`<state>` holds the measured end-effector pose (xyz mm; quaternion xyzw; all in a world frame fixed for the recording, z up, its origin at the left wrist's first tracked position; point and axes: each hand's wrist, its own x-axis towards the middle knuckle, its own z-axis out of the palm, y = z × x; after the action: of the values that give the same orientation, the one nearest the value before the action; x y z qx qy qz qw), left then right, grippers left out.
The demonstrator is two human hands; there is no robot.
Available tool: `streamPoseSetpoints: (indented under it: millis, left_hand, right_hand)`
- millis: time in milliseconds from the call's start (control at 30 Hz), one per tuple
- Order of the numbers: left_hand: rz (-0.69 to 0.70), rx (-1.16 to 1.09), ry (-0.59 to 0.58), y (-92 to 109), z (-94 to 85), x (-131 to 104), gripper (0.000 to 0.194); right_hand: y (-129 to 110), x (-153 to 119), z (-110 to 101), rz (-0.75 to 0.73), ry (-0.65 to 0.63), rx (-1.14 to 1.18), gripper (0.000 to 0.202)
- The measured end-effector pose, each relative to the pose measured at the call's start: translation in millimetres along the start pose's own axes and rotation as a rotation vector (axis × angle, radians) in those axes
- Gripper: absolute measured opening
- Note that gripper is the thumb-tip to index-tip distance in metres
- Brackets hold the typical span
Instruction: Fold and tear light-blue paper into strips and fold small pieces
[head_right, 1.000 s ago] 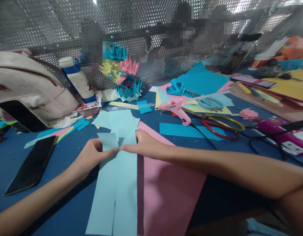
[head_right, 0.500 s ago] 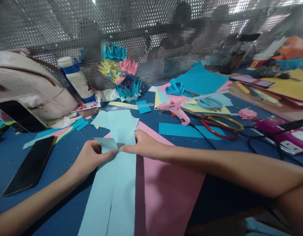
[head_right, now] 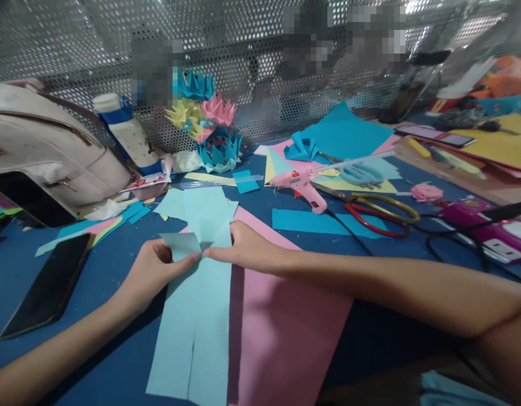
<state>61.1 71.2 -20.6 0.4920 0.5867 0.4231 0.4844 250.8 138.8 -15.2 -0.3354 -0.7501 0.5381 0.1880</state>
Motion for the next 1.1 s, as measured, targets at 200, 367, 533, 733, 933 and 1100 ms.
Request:
streamPoseSetpoints:
  millis: [200,367,533,733,933,1100]
  left_hand:
    - [-0.076,-0.023,-0.012,5.8,-0.3,-2.0,0.013]
    - [-0.093,-0.023,-0.028,6.8,-1.5,-2.1,0.015]
    - [-0.108,-0.025,-0.046,7.4,-2.9,-0.8,0.021]
    - [-0.156,0.050,-0.055,7.9,-5.7,-0.5,0.024]
    - [-0.112,-0.046,-0.034,6.1,-3.3,-0.7,0.024]
    - [-0.126,-0.054,0.015,8.6,-0.3,-2.1,0.021]
  right_hand:
    - [0.9,0.9,-0.8,-0.031,-0.058,0.129,0.028]
    - [0.7,0.2,-0.5,-0.016,-0.076,0.171,0.032]
    - [0.0,-0.3,-0.1,0.020,-0.026,0.076,0.029]
    - [-3.4,0.0,-1.4,0.007,0.010,-0.001,0.024]
    - [-0.1,1.5,-0.7,-0.038,0.013,-0.018,0.024]
    - [1.2,1.0,2.8,-0.028,0.036,0.030,0.026]
